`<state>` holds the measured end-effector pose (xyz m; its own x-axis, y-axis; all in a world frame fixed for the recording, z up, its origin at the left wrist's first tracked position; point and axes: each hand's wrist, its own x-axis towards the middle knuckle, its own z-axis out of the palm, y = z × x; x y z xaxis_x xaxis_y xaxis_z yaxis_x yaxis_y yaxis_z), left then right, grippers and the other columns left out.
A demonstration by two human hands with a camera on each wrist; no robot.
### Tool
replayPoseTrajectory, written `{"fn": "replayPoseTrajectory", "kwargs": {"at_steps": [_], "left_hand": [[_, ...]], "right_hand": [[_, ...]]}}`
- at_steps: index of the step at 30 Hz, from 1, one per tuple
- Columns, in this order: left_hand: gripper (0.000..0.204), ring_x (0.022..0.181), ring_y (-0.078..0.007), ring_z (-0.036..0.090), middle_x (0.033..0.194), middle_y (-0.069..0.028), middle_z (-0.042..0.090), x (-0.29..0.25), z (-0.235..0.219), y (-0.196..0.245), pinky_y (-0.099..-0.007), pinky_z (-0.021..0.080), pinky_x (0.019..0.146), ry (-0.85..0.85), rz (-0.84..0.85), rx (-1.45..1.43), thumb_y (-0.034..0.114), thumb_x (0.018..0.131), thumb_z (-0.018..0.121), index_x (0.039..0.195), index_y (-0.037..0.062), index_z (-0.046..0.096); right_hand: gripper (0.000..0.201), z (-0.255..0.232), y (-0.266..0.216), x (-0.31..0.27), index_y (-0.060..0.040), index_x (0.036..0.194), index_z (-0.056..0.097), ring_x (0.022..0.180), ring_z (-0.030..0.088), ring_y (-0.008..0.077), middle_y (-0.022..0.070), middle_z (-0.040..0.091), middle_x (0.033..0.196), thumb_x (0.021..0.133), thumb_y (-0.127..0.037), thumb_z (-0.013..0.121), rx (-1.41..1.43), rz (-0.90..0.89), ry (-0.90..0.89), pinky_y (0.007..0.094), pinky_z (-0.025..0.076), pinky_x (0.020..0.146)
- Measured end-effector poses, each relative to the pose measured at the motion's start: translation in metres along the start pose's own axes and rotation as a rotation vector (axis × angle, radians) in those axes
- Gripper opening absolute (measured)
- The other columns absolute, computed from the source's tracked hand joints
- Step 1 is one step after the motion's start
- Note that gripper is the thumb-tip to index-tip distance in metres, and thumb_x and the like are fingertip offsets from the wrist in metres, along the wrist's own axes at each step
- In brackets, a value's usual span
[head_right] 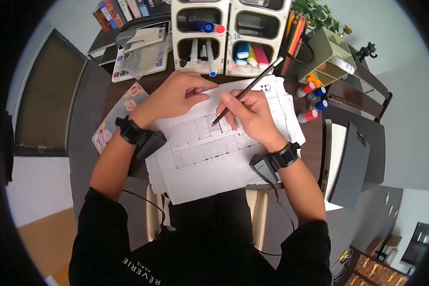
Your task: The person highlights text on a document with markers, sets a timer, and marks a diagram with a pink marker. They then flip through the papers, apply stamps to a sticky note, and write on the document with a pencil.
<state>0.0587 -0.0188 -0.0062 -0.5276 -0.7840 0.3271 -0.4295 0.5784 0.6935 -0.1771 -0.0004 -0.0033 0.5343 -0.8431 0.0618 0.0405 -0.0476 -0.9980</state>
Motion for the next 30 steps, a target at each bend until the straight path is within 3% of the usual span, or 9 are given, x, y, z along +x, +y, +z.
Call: {"fn": "replayPoseTrajectory", "kwargs": {"at_steps": [3, 5, 9, 13, 16, 25, 28, 30], "left_hand": [[0.037, 0.064, -0.0212, 0.054, 0.075, -0.0114, 0.061, 0.008, 0.000, -0.002, -0.0328, 0.045, 0.062, -0.047, 0.016, 0.021, 0.006, 0.081, 0.076, 0.118, 0.0032, 0.071], [0.041, 0.067, -0.0220, 0.054, 0.078, -0.0123, 0.062, 0.001, 0.002, -0.007, -0.0335, 0.046, 0.063, 0.008, 0.065, 0.049, 0.008, 0.081, 0.077, 0.121, 0.0040, 0.070], [0.045, 0.076, -0.0242, 0.060, 0.091, -0.0144, 0.066, 0.002, -0.006, -0.002, -0.0353, 0.047, 0.067, -0.112, -0.006, 0.037, 0.011, 0.078, 0.080, 0.121, 0.0028, 0.069], [0.046, 0.078, -0.0265, 0.061, 0.092, -0.0142, 0.066, 0.000, -0.002, -0.009, -0.0361, 0.048, 0.069, -0.031, 0.058, 0.035, 0.013, 0.077, 0.080, 0.121, 0.0026, 0.069], [0.052, 0.082, -0.0266, 0.062, 0.093, -0.0140, 0.066, 0.001, -0.005, -0.009, -0.0358, 0.049, 0.072, -0.121, 0.030, 0.030, 0.013, 0.072, 0.083, 0.121, 0.0023, 0.069], [0.058, 0.078, -0.0205, 0.055, 0.089, -0.0095, 0.063, 0.002, -0.008, -0.008, -0.0320, 0.046, 0.071, -0.165, -0.015, -0.044, 0.012, 0.068, 0.085, 0.123, 0.0037, 0.069], [0.049, 0.079, -0.0270, 0.059, 0.085, -0.0144, 0.062, 0.002, -0.005, -0.010, -0.0378, 0.048, 0.072, -0.114, 0.009, -0.049, 0.014, 0.067, 0.083, 0.113, 0.0028, 0.072], [0.054, 0.078, -0.0236, 0.057, 0.087, -0.0121, 0.062, 0.002, -0.005, -0.011, -0.0350, 0.047, 0.070, -0.141, 0.004, -0.037, 0.012, 0.067, 0.083, 0.119, 0.0037, 0.071]], "right_hand": [[0.033, -0.006, 0.001, -0.004, 0.0032, 0.084, 0.066, 0.048, 0.051, 0.0096, 0.0051, 0.060, 0.060, 0.105, -0.020, 0.057, 0.019, 0.018, 0.057, 0.0237, 0.039, 0.047], [0.023, -0.003, 0.001, -0.001, 0.0031, 0.092, 0.064, 0.050, 0.054, 0.0101, 0.0065, 0.063, 0.066, 0.103, -0.017, 0.060, 0.066, -0.032, 0.103, 0.0239, 0.043, 0.049], [0.019, -0.005, 0.002, 0.001, 0.0045, 0.097, 0.063, 0.059, 0.063, 0.0115, 0.0077, 0.066, 0.073, 0.101, -0.014, 0.064, 0.016, -0.012, 0.042, 0.0233, 0.049, 0.054], [0.015, 0.000, -0.002, -0.003, 0.0051, 0.098, 0.063, 0.064, 0.065, 0.0125, 0.0094, 0.068, 0.079, 0.099, -0.010, 0.065, -0.029, 0.015, 0.025, 0.0244, 0.052, 0.058], [0.009, 0.005, -0.001, -0.006, 0.0057, 0.099, 0.062, 0.071, 0.066, 0.0138, 0.0109, 0.067, 0.091, 0.094, 0.001, 0.068, -0.008, -0.049, -0.019, 0.0274, 0.056, 0.062], [0.012, 0.013, -0.005, -0.010, 0.0021, 0.102, 0.067, 0.073, 0.065, 0.0093, 0.0052, 0.067, 0.092, 0.091, 0.003, 0.070, -0.155, -0.050, -0.037, 0.0231, 0.055, 0.062], [0.010, 0.012, -0.005, -0.009, 0.0021, 0.101, 0.070, 0.074, 0.065, 0.0092, 0.0045, 0.067, 0.091, 0.091, 0.004, 0.070, -0.189, -0.059, -0.042, 0.0229, 0.055, 0.061], [0.009, 0.011, -0.003, -0.008, 0.0022, 0.100, 0.070, 0.074, 0.065, 0.0092, 0.0042, 0.067, 0.091, 0.091, 0.004, 0.069, -0.192, -0.065, -0.047, 0.0226, 0.055, 0.061]]}}
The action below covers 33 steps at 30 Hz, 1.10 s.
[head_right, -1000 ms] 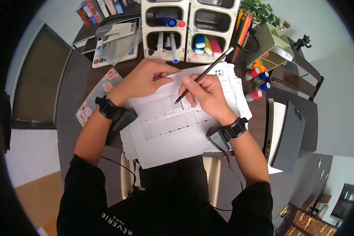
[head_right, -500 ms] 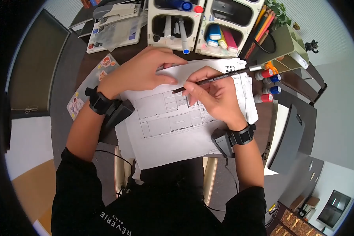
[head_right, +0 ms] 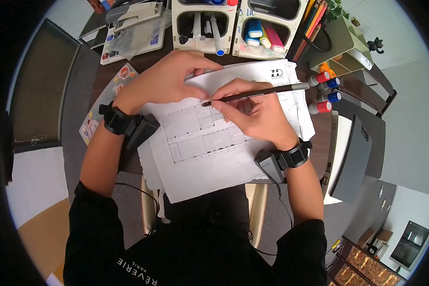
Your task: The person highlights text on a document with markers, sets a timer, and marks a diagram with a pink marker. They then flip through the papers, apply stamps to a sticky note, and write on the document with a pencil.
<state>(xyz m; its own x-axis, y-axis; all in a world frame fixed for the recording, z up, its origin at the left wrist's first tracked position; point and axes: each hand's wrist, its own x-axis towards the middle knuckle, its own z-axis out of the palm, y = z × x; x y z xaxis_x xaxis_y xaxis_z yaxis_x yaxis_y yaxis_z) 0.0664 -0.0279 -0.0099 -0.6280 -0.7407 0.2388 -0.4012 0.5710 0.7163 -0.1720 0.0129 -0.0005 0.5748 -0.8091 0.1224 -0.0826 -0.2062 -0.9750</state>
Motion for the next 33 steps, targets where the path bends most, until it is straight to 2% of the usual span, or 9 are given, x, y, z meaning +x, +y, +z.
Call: {"fn": "replayPoseTrajectory", "kwargs": {"at_steps": [1, 14, 17, 19, 20, 22, 26, 30, 33], "left_hand": [[0.059, 0.077, -0.0201, 0.055, 0.089, -0.0097, 0.063, 0.000, -0.001, 0.000, -0.0322, 0.045, 0.069, -0.026, -0.002, 0.015, 0.011, 0.067, 0.084, 0.124, 0.0045, 0.069], [0.048, 0.071, -0.0138, 0.048, 0.080, -0.0049, 0.054, 0.001, -0.002, -0.001, -0.0312, 0.040, 0.063, -0.012, -0.027, -0.005, 0.003, 0.078, 0.075, 0.126, 0.0052, 0.069], [0.045, 0.070, -0.0164, 0.051, 0.079, -0.0076, 0.056, 0.000, -0.001, 0.001, -0.0318, 0.042, 0.063, -0.007, -0.056, -0.014, 0.003, 0.080, 0.073, 0.125, 0.0048, 0.068], [0.042, 0.070, -0.0225, 0.055, 0.081, -0.0117, 0.060, -0.001, 0.002, -0.001, -0.0343, 0.045, 0.064, 0.069, 0.062, 0.054, 0.003, 0.082, 0.072, 0.123, 0.0034, 0.068], [0.042, 0.070, -0.0225, 0.055, 0.081, -0.0117, 0.060, -0.001, 0.002, -0.001, -0.0343, 0.045, 0.064, 0.059, 0.065, 0.076, 0.003, 0.082, 0.072, 0.123, 0.0034, 0.068], [0.036, 0.072, -0.0297, 0.061, 0.085, -0.0151, 0.063, -0.001, 0.001, 0.007, -0.0379, 0.048, 0.066, 0.099, 0.091, 0.147, 0.006, 0.083, 0.072, 0.119, 0.0023, 0.069], [0.028, 0.077, -0.0338, 0.064, 0.087, -0.0162, 0.064, -0.002, -0.004, 0.021, -0.0405, 0.051, 0.068, 0.115, 0.072, 0.251, 0.008, 0.086, 0.072, 0.113, 0.0019, 0.070], [0.025, 0.075, -0.0336, 0.063, 0.083, -0.0141, 0.064, -0.003, -0.008, 0.040, -0.0401, 0.050, 0.066, 0.133, 0.118, 0.373, 0.008, 0.084, 0.073, 0.109, 0.0025, 0.071], [0.024, 0.073, -0.0324, 0.063, 0.083, -0.0123, 0.064, -0.006, -0.016, 0.077, -0.0385, 0.050, 0.064, 0.133, 0.169, 0.568, 0.009, 0.083, 0.075, 0.107, 0.0039, 0.071]], "right_hand": [[0.009, 0.000, 0.000, 0.000, 0.0022, 0.099, 0.071, 0.074, 0.065, 0.0091, 0.0040, 0.067, 0.090, 0.091, 0.004, 0.069, -0.005, -0.012, -0.003, 0.0222, 0.054, 0.060], [0.010, -0.003, 0.004, 0.000, 0.0020, 0.101, 0.069, 0.072, 0.064, 0.0088, 0.0032, 0.067, 0.090, 0.091, 0.002, 0.070, 0.028, -0.008, 0.048, 0.0218, 0.053, 0.059], [0.009, -0.002, 0.001, 0.000, 0.0023, 0.100, 0.069, 0.072, 0.064, 0.0085, 0.0034, 0.068, 0.091, 0.091, 0.003, 0.069, 0.023, 0.019, 0.038, 0.0217, 0.052, 0.059], [0.009, -0.002, 0.001, 0.001, 0.0028, 0.100, 0.068, 0.073, 0.064, 0.0082, 0.0039, 0.068, 0.091, 0.092, 0.003, 0.069, 0.018, 0.017, 0.042, 0.0220, 0.052, 0.060], [0.009, -0.002, 0.003, 0.001, 0.0028, 0.100, 0.068, 0.073, 0.064, 0.0082, 0.0039, 0.068, 0.091, 0.092, 0.003, 0.069, 0.029, -0.003, 0.049, 0.0220, 0.052, 0.060], [0.009, -0.002, 0.007, 0.001, 0.0031, 0.100, 0.068, 0.073, 0.063, 0.0083, 0.0043, 0.068, 0.091, 0.092, 0.003, 0.068, 0.057, -0.009, 0.058, 0.0226, 0.052, 0.061], [0.007, -0.005, 0.005, 0.002, 0.0029, 0.099, 0.068, 0.068, 0.063, 0.0081, 0.0051, 0.068, 0.088, 0.092, 0.003, 0.068, 0.112, 0.006, 0.025, 0.0226, 0.050, 0.059], [0.008, -0.010, 0.010, 0.002, 0.0038, 0.096, 0.068, 0.059, 0.062, 0.0080, 0.0043, 0.067, 0.075, 0.093, -0.004, 0.069, 0.096, -0.034, 0.013, 0.0235, 0.048, 0.052], [0.010, -0.013, 0.001, 0.000, 0.0041, 0.095, 0.069, 0.059, 0.062, 0.0079, 0.0050, 0.067, 0.076, 0.093, -0.006, 0.069, 0.122, -0.008, -0.001, 0.0235, 0.049, 0.052]]}}
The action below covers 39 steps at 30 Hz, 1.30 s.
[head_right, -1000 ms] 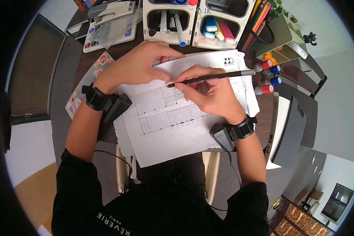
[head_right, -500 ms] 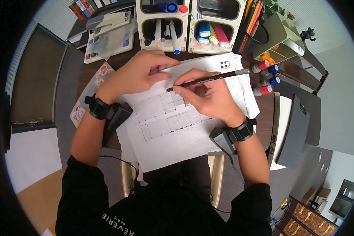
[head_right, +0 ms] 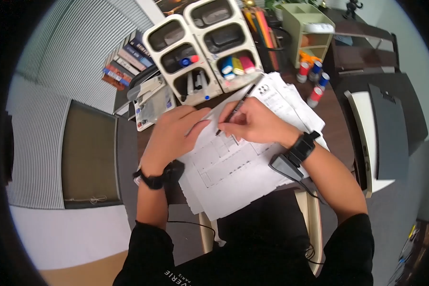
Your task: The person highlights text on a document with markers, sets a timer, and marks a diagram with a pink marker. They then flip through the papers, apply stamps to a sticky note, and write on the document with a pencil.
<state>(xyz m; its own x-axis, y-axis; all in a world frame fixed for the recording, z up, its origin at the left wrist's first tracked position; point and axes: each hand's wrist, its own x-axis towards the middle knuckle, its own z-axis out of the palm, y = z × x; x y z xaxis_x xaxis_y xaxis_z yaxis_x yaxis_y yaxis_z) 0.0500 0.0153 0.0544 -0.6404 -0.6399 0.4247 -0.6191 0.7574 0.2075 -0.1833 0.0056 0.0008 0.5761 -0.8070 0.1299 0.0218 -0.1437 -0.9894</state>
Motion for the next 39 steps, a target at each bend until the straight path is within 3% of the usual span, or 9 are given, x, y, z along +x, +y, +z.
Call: {"fn": "replayPoseTrajectory", "kwargs": {"at_steps": [4, 9, 11, 13, 14, 15, 28, 35, 39], "left_hand": [[0.029, 0.068, -0.0246, 0.062, 0.078, -0.0077, 0.062, 0.003, -0.058, 0.084, -0.0360, 0.048, 0.056, -0.078, 0.090, 0.222, 0.014, 0.078, 0.080, 0.105, 0.0069, 0.073], [0.030, 0.062, -0.0197, 0.056, 0.071, -0.0047, 0.052, -0.007, -0.069, 0.180, -0.0315, 0.045, 0.050, 0.045, 0.335, -0.007, 0.017, 0.073, 0.082, 0.099, 0.0042, 0.074], [0.015, 0.073, -0.0267, 0.067, 0.078, -0.0107, 0.071, -0.012, -0.055, 0.205, -0.0337, 0.060, 0.062, 0.425, 0.335, 0.045, 0.022, 0.084, 0.073, 0.084, 0.0085, 0.081], [0.015, 0.071, -0.0255, 0.067, 0.076, -0.0108, 0.070, -0.010, -0.044, 0.214, -0.0336, 0.060, 0.061, 0.519, 0.335, 0.083, 0.021, 0.081, 0.076, 0.082, 0.0073, 0.081], [0.014, 0.068, -0.0242, 0.066, 0.074, -0.0108, 0.069, -0.010, -0.042, 0.215, -0.0335, 0.059, 0.060, 0.609, 0.340, 0.126, 0.020, 0.079, 0.078, 0.080, 0.0061, 0.080], [0.012, 0.065, -0.0244, 0.064, 0.069, -0.0121, 0.066, -0.005, -0.046, 0.203, -0.0317, 0.057, 0.058, 0.588, 0.530, 0.156, 0.014, 0.072, 0.080, 0.075, 0.0031, 0.077], [0.008, 0.061, -0.0315, 0.059, 0.065, -0.0160, 0.060, -0.008, -0.066, 0.207, -0.0347, 0.055, 0.055, 0.461, 0.482, 0.086, 0.003, 0.071, 0.073, 0.068, -0.0030, 0.067], [0.023, 0.059, -0.0180, 0.056, 0.070, -0.0040, 0.055, 0.016, -0.077, 0.166, -0.0299, 0.042, 0.049, -0.026, 0.283, 0.024, 0.015, 0.078, 0.077, 0.099, 0.0070, 0.075], [0.019, 0.056, -0.0198, 0.057, 0.071, -0.0084, 0.064, -0.004, -0.041, 0.069, -0.0318, 0.044, 0.050, -0.007, -0.064, -0.244, 0.004, 0.081, 0.077, 0.100, 0.0051, 0.076]], "right_hand": [[0.015, -0.001, 0.007, 0.002, 0.0043, 0.094, 0.070, 0.058, 0.063, 0.0075, 0.0053, 0.067, 0.075, 0.093, -0.011, 0.070, 0.042, -0.034, 0.001, 0.0224, 0.047, 0.049], [0.017, -0.004, 0.010, 0.004, 0.0056, 0.086, 0.071, 0.058, 0.064, 0.0092, 0.0057, 0.069, 0.085, 0.091, -0.010, 0.071, 0.016, -0.014, -0.015, 0.0221, 0.045, 0.047], [0.018, -0.004, 0.006, 0.003, 0.0071, 0.085, 0.071, 0.059, 0.064, 0.0103, 0.0065, 0.069, 0.089, 0.092, -0.009, 0.070, 0.003, -0.041, -0.019, 0.0224, 0.046, 0.050], [0.018, -0.003, 0.004, 0.002, 0.0071, 0.085, 0.071, 0.059, 0.064, 0.0105, 0.0066, 0.069, 0.089, 0.092, -0.009, 0.070, -0.003, -0.043, -0.018, 0.0224, 0.047, 0.050], [0.018, -0.002, 0.003, 0.002, 0.0071, 0.085, 0.071, 0.059, 0.064, 0.0106, 0.0068, 0.069, 0.090, 0.092, -0.009, 0.070, -0.008, -0.051, -0.014, 0.0224, 0.047, 0.050], [0.017, -0.003, 0.003, 0.002, 0.0065, 0.086, 0.071, 0.059, 0.064, 0.0104, 0.0071, 0.070, 0.089, 0.092, -0.009, 0.070, -0.022, -0.041, -0.014, 0.0226, 0.047, 0.051], [0.014, -0.003, 0.006, 0.003, 0.0024, 0.093, 0.068, 0.057, 0.063, 0.0092, 0.0066, 0.069, 0.073, 0.093, -0.011, 0.070, 0.004, -0.023, 0.002, 0.0224, 0.048, 0.051], [0.012, -0.004, 0.010, 0.002, 0.0014, 0.095, 0.067, 0.057, 0.062, 0.0080, 0.0062, 0.070, 0.074, 0.094, -0.010, 0.068, 0.056, -0.032, 0.011, 0.0227, 0.048, 0.053], [0.013, -0.008, -0.001, -0.004, 0.0039, 0.093, 0.066, 0.054, 0.062, 0.0079, 0.0059, 0.069, 0.070, 0.095, -0.009, 0.068, 0.123, -0.064, 0.138, 0.0216, 0.045, 0.050]]}}
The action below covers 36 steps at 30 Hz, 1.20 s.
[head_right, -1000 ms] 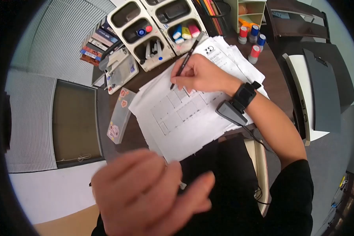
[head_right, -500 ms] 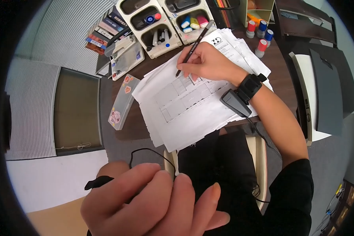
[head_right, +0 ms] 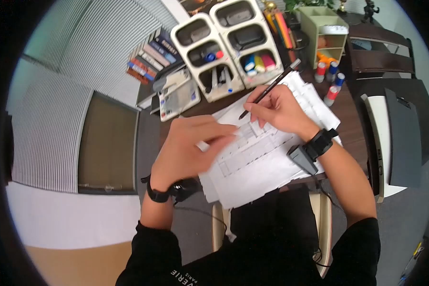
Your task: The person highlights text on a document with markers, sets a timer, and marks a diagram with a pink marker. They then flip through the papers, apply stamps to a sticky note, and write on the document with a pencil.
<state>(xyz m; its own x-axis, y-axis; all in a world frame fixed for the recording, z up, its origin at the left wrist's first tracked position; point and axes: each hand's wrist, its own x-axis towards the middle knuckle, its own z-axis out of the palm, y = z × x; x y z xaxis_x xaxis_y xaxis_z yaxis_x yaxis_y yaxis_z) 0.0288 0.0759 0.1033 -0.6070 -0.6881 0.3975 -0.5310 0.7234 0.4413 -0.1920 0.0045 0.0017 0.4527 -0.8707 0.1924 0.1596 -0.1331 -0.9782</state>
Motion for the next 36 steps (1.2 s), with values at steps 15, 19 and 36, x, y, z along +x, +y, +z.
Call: {"fn": "replayPoseTrajectory", "kwargs": {"at_steps": [15, 19, 36], "left_hand": [[0.019, 0.063, -0.0254, 0.062, 0.079, -0.0112, 0.063, 0.014, 0.053, -0.114, -0.0340, 0.049, 0.058, -0.105, -0.042, -0.038, 0.002, 0.083, 0.073, 0.102, 0.0031, 0.075], [0.022, 0.060, -0.0180, 0.056, 0.075, -0.0086, 0.059, 0.006, 0.054, -0.123, -0.0298, 0.045, 0.056, -0.095, -0.153, -0.191, 0.001, 0.083, 0.075, 0.105, 0.0054, 0.076], [0.020, 0.058, -0.0165, 0.054, 0.075, -0.0077, 0.061, 0.000, 0.061, -0.127, -0.0290, 0.043, 0.054, -0.012, -0.139, -0.241, 0.001, 0.084, 0.074, 0.103, 0.0046, 0.076]], "right_hand": [[0.009, -0.019, -0.003, 0.008, 0.0038, 0.094, 0.065, 0.050, 0.058, 0.0105, 0.0084, 0.066, 0.069, 0.098, -0.004, 0.064, 0.081, -0.313, 0.390, 0.0235, 0.044, 0.046], [0.011, -0.025, -0.004, 0.011, 0.0034, 0.098, 0.065, 0.054, 0.059, 0.0100, 0.0092, 0.068, 0.072, 0.099, -0.007, 0.063, 0.087, -0.219, 0.391, 0.0246, 0.046, 0.050], [0.014, -0.022, -0.020, 0.008, 0.0045, 0.110, 0.063, 0.075, 0.065, 0.0124, 0.0097, 0.068, 0.095, 0.097, -0.001, 0.063, -0.173, 0.038, 0.077, 0.0255, 0.054, 0.067]]}}
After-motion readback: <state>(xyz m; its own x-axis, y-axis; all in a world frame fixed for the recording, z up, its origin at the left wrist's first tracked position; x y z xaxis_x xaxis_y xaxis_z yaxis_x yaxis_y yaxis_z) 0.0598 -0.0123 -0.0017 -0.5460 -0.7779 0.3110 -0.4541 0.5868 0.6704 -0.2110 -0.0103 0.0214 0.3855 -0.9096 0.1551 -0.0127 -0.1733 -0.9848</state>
